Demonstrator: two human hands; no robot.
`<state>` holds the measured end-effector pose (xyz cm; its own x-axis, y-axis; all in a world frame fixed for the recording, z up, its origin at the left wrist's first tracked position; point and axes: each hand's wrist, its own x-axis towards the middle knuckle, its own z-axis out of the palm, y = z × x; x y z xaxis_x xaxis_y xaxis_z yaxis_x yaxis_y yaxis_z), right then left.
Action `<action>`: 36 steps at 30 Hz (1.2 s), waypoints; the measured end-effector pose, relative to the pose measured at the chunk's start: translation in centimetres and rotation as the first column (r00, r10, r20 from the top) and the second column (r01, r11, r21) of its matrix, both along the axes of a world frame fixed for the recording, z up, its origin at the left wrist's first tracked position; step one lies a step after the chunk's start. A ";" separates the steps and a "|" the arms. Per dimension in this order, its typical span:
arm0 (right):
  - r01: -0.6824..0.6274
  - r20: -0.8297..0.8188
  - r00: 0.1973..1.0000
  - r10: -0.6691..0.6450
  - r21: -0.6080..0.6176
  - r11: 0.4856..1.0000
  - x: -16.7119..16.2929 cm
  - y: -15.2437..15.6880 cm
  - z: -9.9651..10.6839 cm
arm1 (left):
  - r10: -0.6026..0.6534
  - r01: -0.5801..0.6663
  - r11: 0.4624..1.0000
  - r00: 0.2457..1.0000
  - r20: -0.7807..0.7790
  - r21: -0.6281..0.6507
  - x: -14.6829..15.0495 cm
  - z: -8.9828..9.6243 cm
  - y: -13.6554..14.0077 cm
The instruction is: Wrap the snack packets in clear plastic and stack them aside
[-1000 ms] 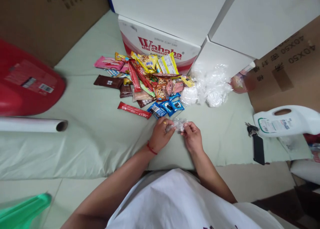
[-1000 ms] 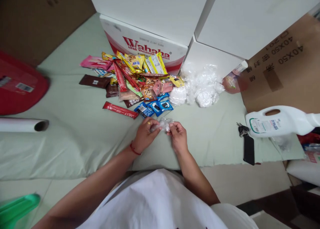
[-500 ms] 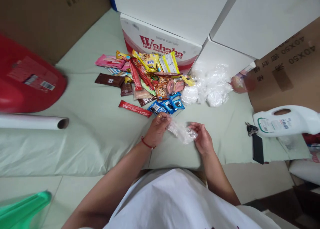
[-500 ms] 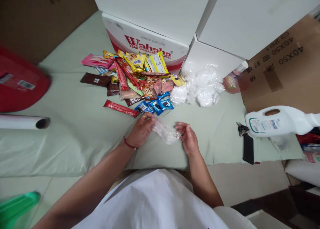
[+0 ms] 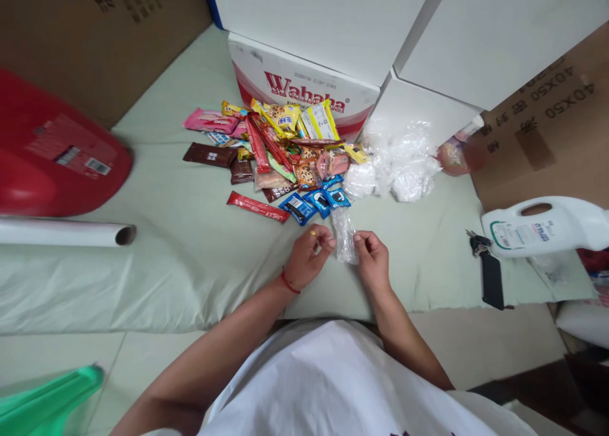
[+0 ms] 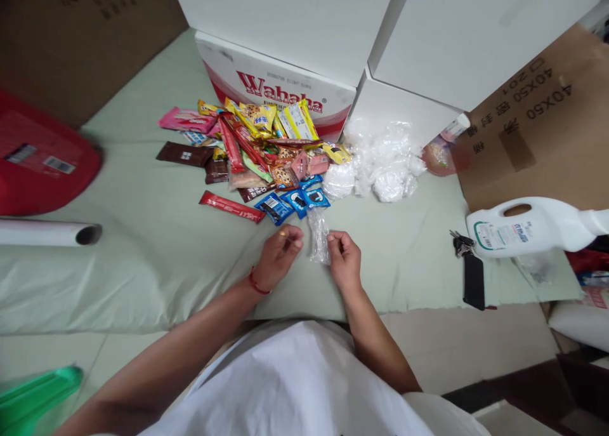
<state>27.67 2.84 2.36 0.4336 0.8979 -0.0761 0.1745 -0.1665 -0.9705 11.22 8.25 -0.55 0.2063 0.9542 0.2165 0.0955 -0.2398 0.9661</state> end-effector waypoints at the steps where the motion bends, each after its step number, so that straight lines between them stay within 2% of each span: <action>1: -0.019 0.021 1.000 0.019 0.016 1.000 -0.2 0.0 0.1 | -0.062 0.061 0.997 0.998 -0.027 -0.038 0.1 0.1 -0.1; 4: -0.050 -0.013 0.999 0.050 0.025 0.998 -0.4 0.1 0.1 | -0.116 0.111 0.985 0.993 -0.032 -0.134 0.4 -0.1 0.1; 6: -0.003 -0.095 0.996 0.003 0.006 1.000 -0.1 0.4 -0.2 | -0.101 0.115 0.967 0.992 0.074 -0.227 0.4 -0.3 0.5; 9: 0.077 -0.190 0.978 -0.087 -0.059 0.995 0.8 0.7 -0.8 | -0.003 0.106 0.928 0.960 0.278 -0.356 0.2 -0.6 1.3; 12: 0.124 -0.098 0.987 -0.124 -0.012 0.992 1.3 0.5 -1.1 | 0.020 0.146 0.910 0.919 0.395 -0.388 0.0 -0.5 1.5; 14: 0.108 0.005 0.994 -0.109 0.044 0.993 1.2 0.4 -1.1 | -0.031 0.218 0.897 0.898 0.440 -0.383 0.1 -0.3 1.3; 16: 0.083 0.064 0.994 -0.085 0.036 0.996 0.8 0.6 -1.1 | -0.092 0.308 0.875 0.864 0.496 -0.375 0.2 0.0 0.9; 19: 0.110 0.026 0.994 -0.109 -0.020 0.994 0.3 1.3 -1.3 | -0.110 0.427 0.809 0.785 0.609 -0.404 0.3 0.5 0.4; 23: 0.070 -0.151 0.985 -0.080 -0.069 0.995 0.3 1.8 -1.0 | -0.010 0.520 0.695 0.697 0.717 -0.496 0.1 1.1 0.8; 25: 0.063 -0.172 0.982 -0.073 -0.059 0.996 0.4 1.6 -0.7 | 0.072 0.464 0.704 0.707 0.704 -0.538 0.0 1.3 1.2; 29: 0.049 -0.196 0.979 -0.060 -0.063 0.997 0.7 0.9 -0.5 | 0.217 0.251 0.776 0.755 0.619 -0.578 0.2 1.0 1.6; 32: 0.053 -0.206 0.976 -0.072 -0.100 0.994 1.1 0.3 -0.6 | 0.240 0.153 0.809 0.796 0.556 -0.568 0.4 0.8 1.4; 36: 0.072 -0.235 0.967 -0.102 -0.131 0.989 2.6 -0.5 -0.6 | 0.215 0.088 0.840 0.852 0.478 -0.536 0.3 0.7 1.0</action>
